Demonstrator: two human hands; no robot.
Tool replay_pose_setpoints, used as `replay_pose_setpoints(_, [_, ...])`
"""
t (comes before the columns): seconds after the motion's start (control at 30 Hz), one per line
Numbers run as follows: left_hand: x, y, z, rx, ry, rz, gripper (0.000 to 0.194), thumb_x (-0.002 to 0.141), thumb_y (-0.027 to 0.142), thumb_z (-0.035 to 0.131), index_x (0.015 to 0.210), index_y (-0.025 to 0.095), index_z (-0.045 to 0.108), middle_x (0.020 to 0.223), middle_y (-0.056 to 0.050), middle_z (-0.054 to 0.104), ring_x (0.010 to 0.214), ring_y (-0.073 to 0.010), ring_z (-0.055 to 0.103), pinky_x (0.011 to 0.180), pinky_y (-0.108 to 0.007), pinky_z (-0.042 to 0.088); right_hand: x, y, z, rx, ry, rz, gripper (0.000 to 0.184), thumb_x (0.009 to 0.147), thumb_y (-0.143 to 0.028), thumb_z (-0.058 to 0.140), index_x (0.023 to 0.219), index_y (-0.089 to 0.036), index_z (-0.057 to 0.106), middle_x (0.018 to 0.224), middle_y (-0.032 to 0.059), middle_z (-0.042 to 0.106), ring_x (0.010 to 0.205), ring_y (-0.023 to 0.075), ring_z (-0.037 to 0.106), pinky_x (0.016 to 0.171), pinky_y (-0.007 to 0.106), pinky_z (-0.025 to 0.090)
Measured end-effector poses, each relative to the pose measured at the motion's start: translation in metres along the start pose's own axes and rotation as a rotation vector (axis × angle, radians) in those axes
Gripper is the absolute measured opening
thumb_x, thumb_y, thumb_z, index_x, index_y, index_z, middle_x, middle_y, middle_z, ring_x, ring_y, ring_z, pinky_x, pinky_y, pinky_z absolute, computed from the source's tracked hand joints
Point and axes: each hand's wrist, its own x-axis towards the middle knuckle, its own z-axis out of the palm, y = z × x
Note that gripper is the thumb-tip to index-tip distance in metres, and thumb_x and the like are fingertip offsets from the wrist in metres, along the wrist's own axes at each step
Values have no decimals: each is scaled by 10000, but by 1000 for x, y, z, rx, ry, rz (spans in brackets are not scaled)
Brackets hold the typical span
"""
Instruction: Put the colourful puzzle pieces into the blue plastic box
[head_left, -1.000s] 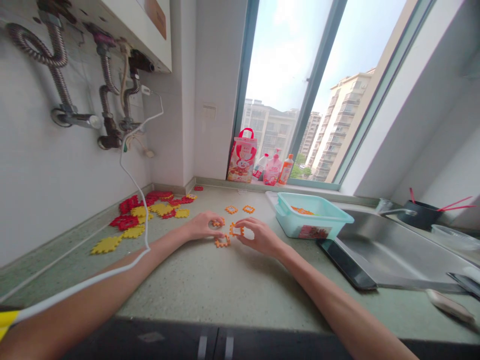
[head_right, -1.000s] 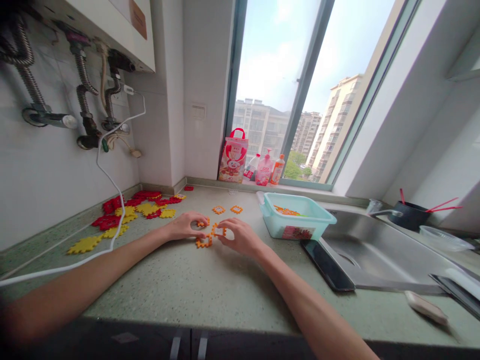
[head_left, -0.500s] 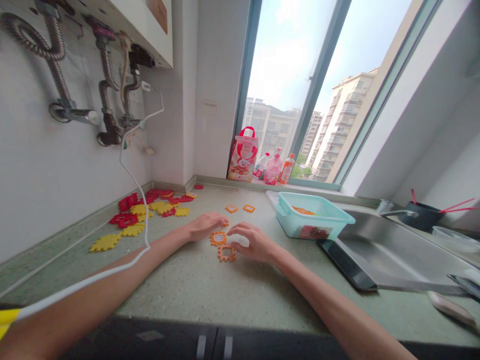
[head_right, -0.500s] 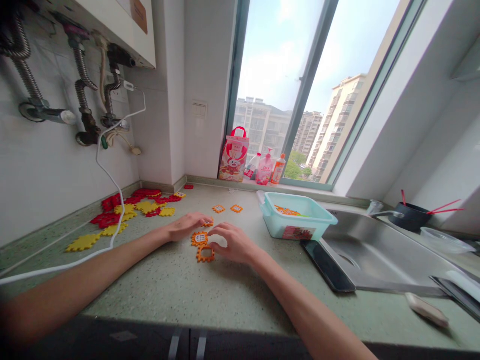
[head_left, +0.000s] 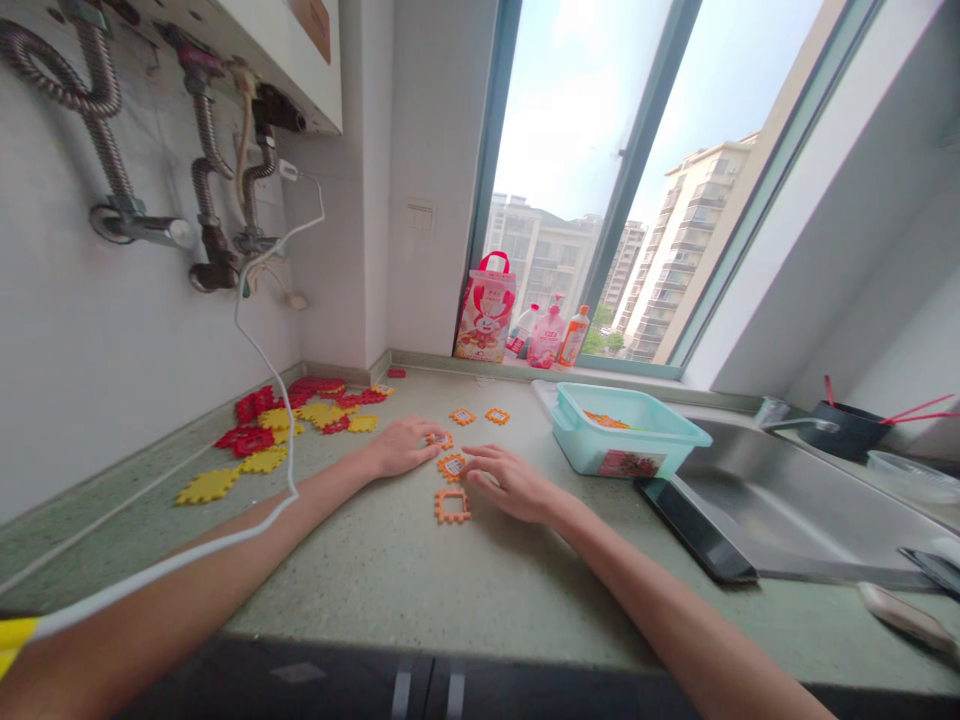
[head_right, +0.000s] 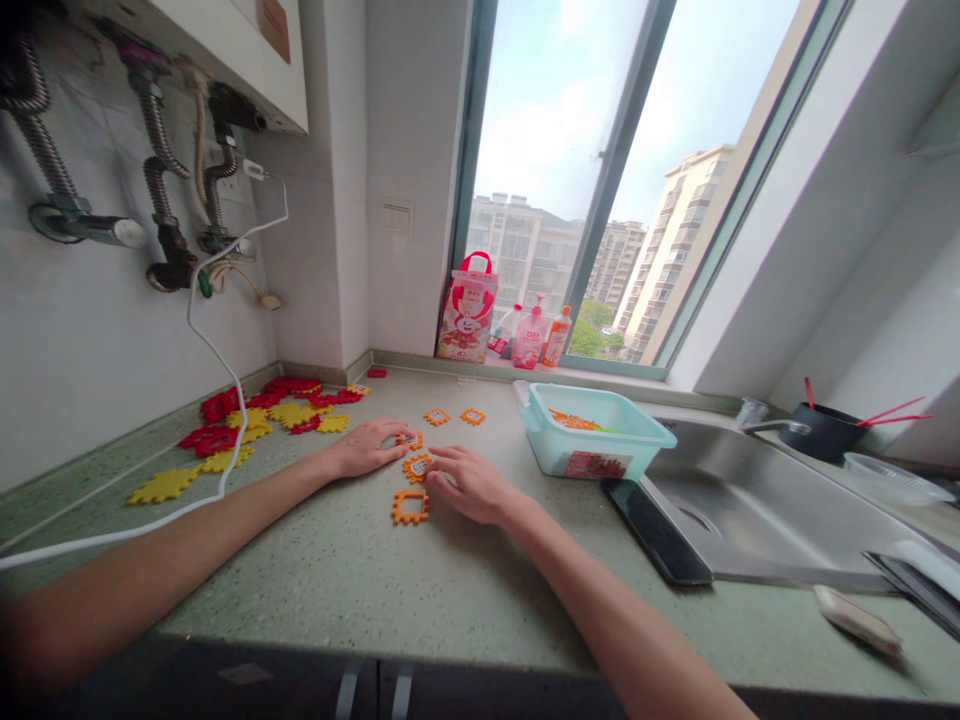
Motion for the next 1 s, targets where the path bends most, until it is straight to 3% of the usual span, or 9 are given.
replay_pose_setpoints(0.17, [0, -2, -7, -6, 29, -39, 313, 947, 479, 657, 1136, 253, 766, 1143, -59, 770, 1073, -265, 688, 985, -368, 502, -9, 30, -3, 18, 57, 76, 124, 917, -179, 691, 1038, -205, 705, 1305, 134, 725, 1292, 269, 641, 1107, 463, 498])
replay_pose_setpoints(0.3, [-5, 14, -19, -121, 66, -19, 495, 794, 535, 815, 1179, 234, 731, 1058, -51, 770, 979, -254, 707, 917, -350, 521, -10, 40, -5, 32, 54, 112, 87, 915, -238, 719, 996, -209, 708, 1074, 73, 777, 1035, 229, 724, 963, 386, 550])
replay_pose_setpoints(0.43, [-11, 46, -24, -292, -41, 226, 572, 804, 546, 818, 1274, 250, 679, 1080, -29, 749, 982, -217, 698, 949, -324, 512, -8, 46, -5, -14, 81, 142, 246, 897, -334, 778, 1103, -210, 726, 1028, 54, 770, 961, 217, 712, 912, 358, 541])
replay_pose_setpoints(0.57, [-16, 70, -22, -230, -166, 320, 588, 779, 500, 839, 1295, 280, 660, 1112, -15, 736, 1016, -226, 683, 987, -321, 481, -11, 48, -7, -47, 79, 197, 486, 863, -429, 811, 1280, -204, 705, 1086, 85, 755, 968, 227, 712, 897, 353, 544])
replay_pose_setpoints(0.67, [-17, 76, -22, -178, -216, 304, 580, 764, 465, 848, 1280, 279, 660, 1121, -15, 725, 1022, -234, 678, 970, -313, 477, -14, 44, -13, -100, 58, 248, 532, 841, -458, 813, 1296, -199, 716, 1045, 88, 736, 897, 220, 704, 846, 341, 543])
replay_pose_setpoints(0.8, [-16, 75, -24, -106, -209, 240, 617, 693, 515, 890, 1212, 258, 676, 1118, -30, 689, 950, -234, 664, 857, -307, 490, -13, 36, -21, -120, 64, 266, 368, 834, -411, 791, 1133, -197, 764, 962, 62, 718, 814, 195, 675, 788, 320, 518])
replay_pose_setpoints(1.0, [-14, 68, -22, -64, -229, 161, 414, 728, 511, 832, 983, 220, 686, 949, -7, 677, 827, -199, 618, 752, -290, 443, -8, 26, -22, 141, 181, 220, 265, 827, -343, 766, 1048, -210, 709, 875, 12, 724, 812, 178, 673, 842, 329, 523])
